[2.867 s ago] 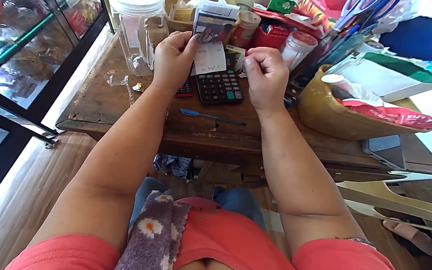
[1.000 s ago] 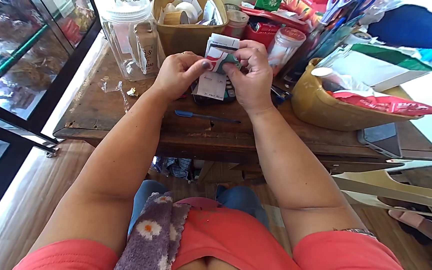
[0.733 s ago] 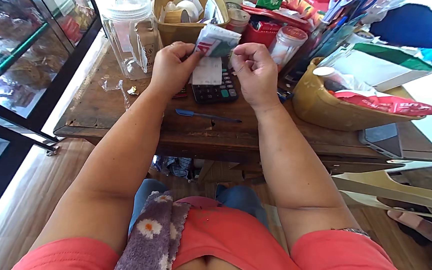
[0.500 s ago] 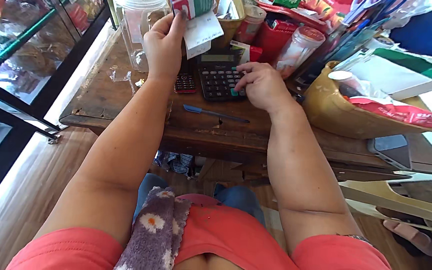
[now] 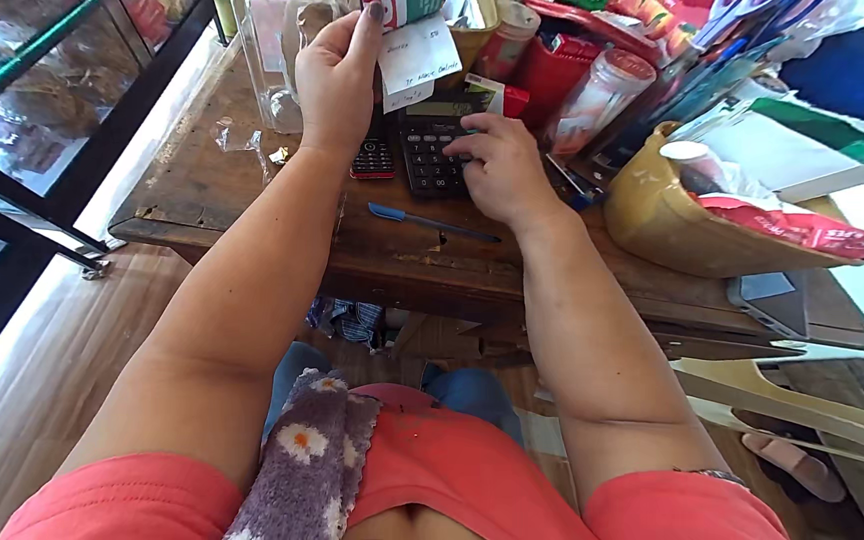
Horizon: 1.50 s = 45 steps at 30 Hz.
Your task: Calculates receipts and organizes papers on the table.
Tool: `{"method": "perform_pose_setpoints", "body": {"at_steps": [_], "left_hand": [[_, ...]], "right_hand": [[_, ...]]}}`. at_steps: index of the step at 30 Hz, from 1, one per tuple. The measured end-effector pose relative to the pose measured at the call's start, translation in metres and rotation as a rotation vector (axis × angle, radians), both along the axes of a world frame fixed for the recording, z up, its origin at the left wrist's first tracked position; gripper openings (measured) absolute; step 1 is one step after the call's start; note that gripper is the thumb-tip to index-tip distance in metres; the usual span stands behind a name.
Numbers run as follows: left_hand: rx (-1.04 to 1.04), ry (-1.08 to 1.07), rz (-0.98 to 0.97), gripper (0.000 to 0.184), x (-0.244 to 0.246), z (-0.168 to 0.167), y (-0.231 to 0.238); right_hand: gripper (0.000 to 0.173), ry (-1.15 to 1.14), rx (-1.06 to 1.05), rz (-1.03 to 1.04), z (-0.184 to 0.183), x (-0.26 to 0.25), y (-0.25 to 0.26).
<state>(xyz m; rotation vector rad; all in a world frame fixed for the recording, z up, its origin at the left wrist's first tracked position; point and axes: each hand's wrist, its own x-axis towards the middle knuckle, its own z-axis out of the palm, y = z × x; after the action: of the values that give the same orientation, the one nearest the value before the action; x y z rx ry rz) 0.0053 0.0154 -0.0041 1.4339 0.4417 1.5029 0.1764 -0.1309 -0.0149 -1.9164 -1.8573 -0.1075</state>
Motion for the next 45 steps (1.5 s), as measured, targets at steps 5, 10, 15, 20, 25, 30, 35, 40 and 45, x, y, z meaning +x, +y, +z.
{"method": "perform_pose_setpoints", "body": {"at_steps": [5,10,15,20,25,30,35,40,45], "left_hand": [[0.014,-0.007,0.008,0.026,0.002,-0.001,0.001],[0.002,0.018,0.020,0.025,0.000,0.001,-0.004],[0.071,0.114,0.068,0.023,-0.002,0.001,-0.010],[0.310,0.302,0.147,0.026,-0.002,-0.004,-0.012],[0.355,0.332,0.151,0.026,-0.001,-0.007,-0.011],[0.358,0.332,0.144,0.026,-0.001,-0.008,-0.010],[0.342,0.453,0.110,0.027,-0.004,-0.005,-0.015],[0.347,0.478,0.058,0.027,-0.004,-0.005,-0.015],[0.359,0.498,0.010,0.027,-0.004,-0.005,-0.016]], "right_hand": [[0.042,-0.047,-0.040,-0.013,-0.001,-0.007,0.008],[0.046,-0.059,-0.075,-0.035,-0.001,-0.012,0.015],[0.044,0.018,0.100,-0.038,0.000,-0.009,0.011],[0.036,0.242,0.511,-0.242,0.012,0.010,-0.006],[0.031,0.261,0.655,-0.202,0.005,0.015,-0.003],[0.024,0.096,0.665,0.054,-0.005,0.005,0.003],[0.030,0.013,0.631,0.208,-0.009,-0.009,0.009],[0.017,0.072,0.707,0.232,-0.010,-0.004,0.009],[0.017,0.191,0.717,0.203,-0.009,-0.004,0.008]]}}
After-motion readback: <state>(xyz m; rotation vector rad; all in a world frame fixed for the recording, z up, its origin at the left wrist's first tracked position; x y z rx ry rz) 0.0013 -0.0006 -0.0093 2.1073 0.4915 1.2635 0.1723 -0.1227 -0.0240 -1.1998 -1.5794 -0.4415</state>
